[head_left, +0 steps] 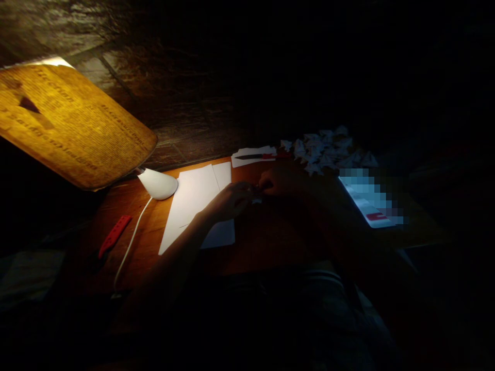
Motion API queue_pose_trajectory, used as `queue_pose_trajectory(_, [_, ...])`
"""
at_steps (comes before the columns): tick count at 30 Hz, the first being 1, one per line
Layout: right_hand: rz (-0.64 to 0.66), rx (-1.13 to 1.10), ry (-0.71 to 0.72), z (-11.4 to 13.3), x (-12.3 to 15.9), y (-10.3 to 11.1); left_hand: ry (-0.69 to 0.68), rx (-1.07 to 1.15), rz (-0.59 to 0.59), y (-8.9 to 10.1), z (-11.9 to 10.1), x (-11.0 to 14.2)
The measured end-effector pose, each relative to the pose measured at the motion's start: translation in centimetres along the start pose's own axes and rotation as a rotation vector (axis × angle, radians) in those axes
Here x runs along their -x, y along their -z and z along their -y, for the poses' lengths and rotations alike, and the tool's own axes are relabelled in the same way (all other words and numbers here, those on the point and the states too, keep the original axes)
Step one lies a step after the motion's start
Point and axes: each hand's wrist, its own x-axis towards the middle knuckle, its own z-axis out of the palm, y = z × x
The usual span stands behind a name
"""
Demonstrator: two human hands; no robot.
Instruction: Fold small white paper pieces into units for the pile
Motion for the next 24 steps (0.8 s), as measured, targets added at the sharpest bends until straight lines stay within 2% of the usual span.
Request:
queue_pose_trajectory(6, [0.033,0.090,0.074,-0.2,0.3,0.1,0.017,-0.038,0.006,0.0,0.2,0.2])
queue_pose_trajectory(12, [0.057,0.132,0.052,0.8,0.3,0.1,0.053,-0.155,0.037,0.2,0.2,0.4])
queue_pose_trajectory(18, [-0.011,0.060,-0.028,1.7,0.5,0.0,0.011,-0.074,0.037,0.3,-0.4,0.2])
queue_pose_trajectory(24, [-0.124,-0.059,-0.134,1.3,0.3,-1.1,0.026,-0.026,0.027,0.3,-0.4,0.4])
